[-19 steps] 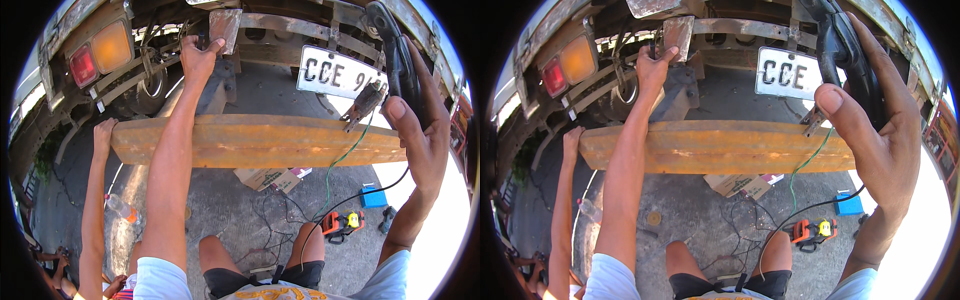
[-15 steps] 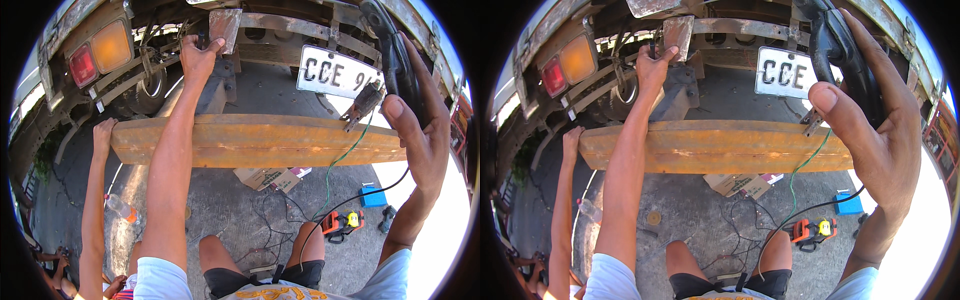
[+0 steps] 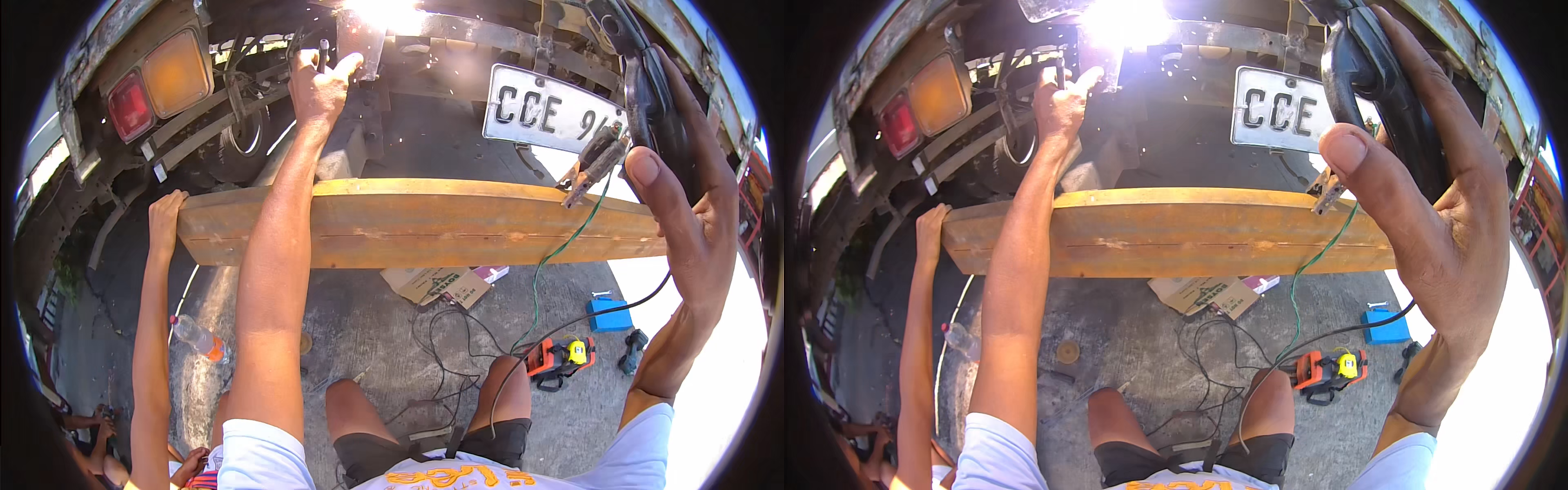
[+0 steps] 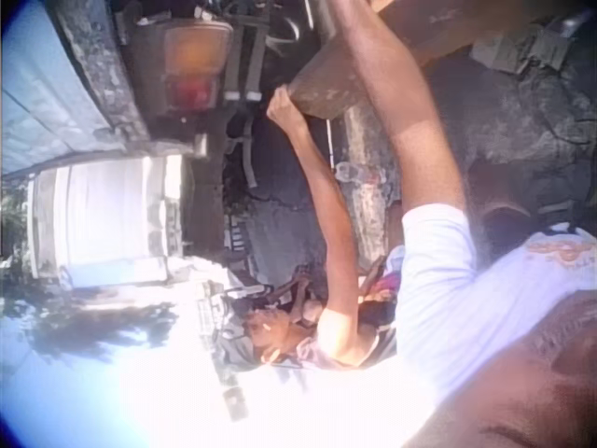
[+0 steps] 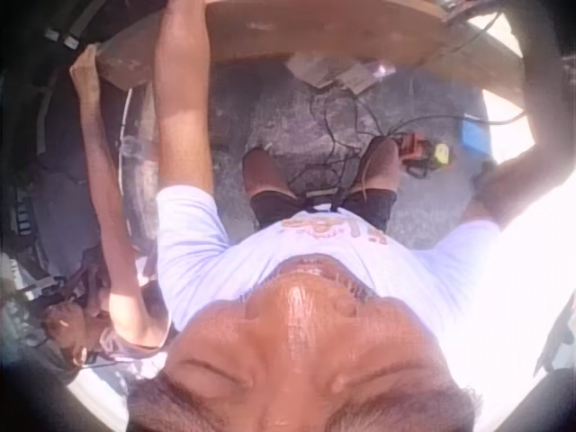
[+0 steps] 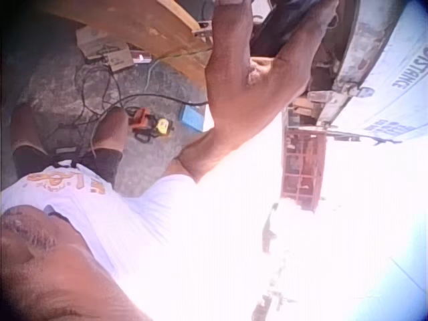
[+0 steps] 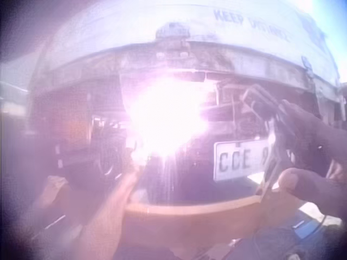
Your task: The person welds a metal bracket onto the rear frame of a vehicle using a welding torch while another person holds a wooden plank in place. The person adjusts their position and protective eyewear during the process.
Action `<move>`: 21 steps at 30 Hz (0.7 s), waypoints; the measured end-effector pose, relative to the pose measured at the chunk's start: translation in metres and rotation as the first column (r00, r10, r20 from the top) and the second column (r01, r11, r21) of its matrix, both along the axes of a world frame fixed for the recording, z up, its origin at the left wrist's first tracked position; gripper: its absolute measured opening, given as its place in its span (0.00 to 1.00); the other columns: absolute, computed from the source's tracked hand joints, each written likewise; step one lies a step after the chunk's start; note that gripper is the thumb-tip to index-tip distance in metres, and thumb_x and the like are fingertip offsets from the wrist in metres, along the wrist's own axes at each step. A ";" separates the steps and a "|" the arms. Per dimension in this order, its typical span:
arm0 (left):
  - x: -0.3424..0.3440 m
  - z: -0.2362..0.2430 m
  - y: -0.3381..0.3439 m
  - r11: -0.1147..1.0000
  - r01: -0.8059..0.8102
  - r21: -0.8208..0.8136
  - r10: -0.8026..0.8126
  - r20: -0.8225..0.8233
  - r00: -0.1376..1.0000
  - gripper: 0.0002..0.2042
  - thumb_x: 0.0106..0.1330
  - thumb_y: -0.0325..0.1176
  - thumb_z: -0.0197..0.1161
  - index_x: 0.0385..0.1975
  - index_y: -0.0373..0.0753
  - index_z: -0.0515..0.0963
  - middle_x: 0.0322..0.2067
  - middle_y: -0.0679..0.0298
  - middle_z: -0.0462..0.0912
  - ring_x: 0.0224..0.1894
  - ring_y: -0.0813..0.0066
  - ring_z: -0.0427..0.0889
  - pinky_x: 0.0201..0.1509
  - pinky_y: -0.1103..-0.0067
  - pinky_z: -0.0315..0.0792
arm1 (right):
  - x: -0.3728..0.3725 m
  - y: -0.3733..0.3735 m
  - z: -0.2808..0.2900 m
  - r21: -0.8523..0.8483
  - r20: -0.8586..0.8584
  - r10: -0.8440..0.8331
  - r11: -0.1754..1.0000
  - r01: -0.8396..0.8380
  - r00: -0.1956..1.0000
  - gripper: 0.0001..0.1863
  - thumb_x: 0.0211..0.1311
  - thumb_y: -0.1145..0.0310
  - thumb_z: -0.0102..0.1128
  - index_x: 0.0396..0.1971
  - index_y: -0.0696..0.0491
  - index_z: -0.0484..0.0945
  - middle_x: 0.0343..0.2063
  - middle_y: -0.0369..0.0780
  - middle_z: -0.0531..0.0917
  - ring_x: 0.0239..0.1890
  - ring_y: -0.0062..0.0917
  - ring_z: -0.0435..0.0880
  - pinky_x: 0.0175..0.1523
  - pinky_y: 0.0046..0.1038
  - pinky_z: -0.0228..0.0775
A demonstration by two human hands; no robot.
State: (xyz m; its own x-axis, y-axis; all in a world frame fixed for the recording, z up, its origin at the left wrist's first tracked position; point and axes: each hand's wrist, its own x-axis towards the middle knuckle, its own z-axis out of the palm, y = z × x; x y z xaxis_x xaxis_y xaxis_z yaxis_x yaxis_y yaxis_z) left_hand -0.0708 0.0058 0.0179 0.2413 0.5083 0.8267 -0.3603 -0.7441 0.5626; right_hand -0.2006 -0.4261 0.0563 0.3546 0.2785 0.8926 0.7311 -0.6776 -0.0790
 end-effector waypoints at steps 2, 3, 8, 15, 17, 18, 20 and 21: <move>0.005 0.001 0.006 0.997 0.062 -0.044 -0.060 0.060 0.996 0.30 0.53 0.49 0.87 0.42 0.31 0.80 0.33 0.61 0.84 0.35 0.71 0.81 0.43 0.72 0.78 | 0.003 -0.001 -0.001 -0.003 0.011 -0.095 0.995 0.095 0.995 0.47 0.63 0.36 0.73 0.78 0.43 0.70 0.62 0.52 0.83 0.59 0.42 0.89 0.64 0.42 0.84; 0.009 0.004 0.008 0.997 0.062 -0.051 -0.059 0.059 0.997 0.32 0.52 0.50 0.87 0.43 0.30 0.80 0.34 0.60 0.85 0.36 0.69 0.82 0.44 0.71 0.78 | 0.007 -0.002 0.001 0.016 0.001 -0.098 0.995 0.098 0.995 0.47 0.63 0.36 0.73 0.78 0.42 0.70 0.62 0.52 0.83 0.58 0.42 0.90 0.63 0.44 0.84; 0.016 0.004 0.015 0.998 -0.056 0.003 0.056 0.031 0.998 0.35 0.52 0.52 0.87 0.46 0.29 0.80 0.36 0.57 0.86 0.37 0.67 0.83 0.46 0.70 0.78 | 0.013 -0.004 0.000 -0.031 0.067 -0.072 0.997 0.074 0.995 0.46 0.64 0.37 0.72 0.78 0.43 0.70 0.58 0.52 0.85 0.56 0.42 0.91 0.62 0.45 0.84; 0.014 0.004 0.012 0.999 0.023 -0.049 -0.021 0.044 0.999 0.33 0.53 0.51 0.86 0.45 0.29 0.80 0.33 0.60 0.85 0.34 0.71 0.81 0.42 0.71 0.77 | 0.010 -0.001 0.000 -0.071 0.044 -0.011 0.997 0.014 0.999 0.47 0.65 0.37 0.73 0.78 0.46 0.69 0.56 0.50 0.87 0.53 0.39 0.92 0.63 0.44 0.84; 0.015 0.003 0.011 0.999 0.014 -0.047 -0.012 0.045 0.999 0.32 0.53 0.51 0.86 0.44 0.30 0.79 0.32 0.62 0.84 0.33 0.72 0.80 0.41 0.72 0.77 | 0.011 0.001 0.001 -0.072 0.043 0.013 0.997 -0.010 0.999 0.48 0.64 0.37 0.73 0.78 0.46 0.69 0.56 0.50 0.88 0.53 0.38 0.92 0.63 0.44 0.84; 0.015 0.003 0.011 0.999 0.010 -0.046 -0.008 0.047 0.999 0.32 0.53 0.51 0.87 0.44 0.30 0.79 0.31 0.62 0.83 0.32 0.73 0.79 0.40 0.72 0.76 | 0.011 0.002 0.001 -0.072 0.043 0.027 0.997 -0.024 0.999 0.48 0.64 0.38 0.73 0.78 0.47 0.69 0.56 0.50 0.88 0.53 0.38 0.92 0.63 0.43 0.84; 0.015 0.003 0.011 0.999 0.005 -0.041 -0.002 0.055 0.998 0.32 0.53 0.50 0.87 0.44 0.30 0.79 0.31 0.63 0.83 0.32 0.73 0.79 0.40 0.73 0.76 | 0.010 0.005 0.000 -0.064 0.033 0.066 0.996 -0.064 0.997 0.48 0.64 0.39 0.74 0.78 0.48 0.68 0.55 0.50 0.88 0.52 0.38 0.93 0.63 0.43 0.84; 0.014 0.002 0.011 0.999 0.002 -0.039 0.000 0.059 0.998 0.32 0.53 0.50 0.87 0.44 0.30 0.79 0.31 0.63 0.83 0.32 0.73 0.79 0.40 0.73 0.76 | 0.009 0.006 0.000 -0.059 0.025 0.086 0.995 -0.085 0.996 0.48 0.64 0.39 0.74 0.78 0.48 0.68 0.55 0.50 0.88 0.52 0.38 0.93 0.63 0.43 0.84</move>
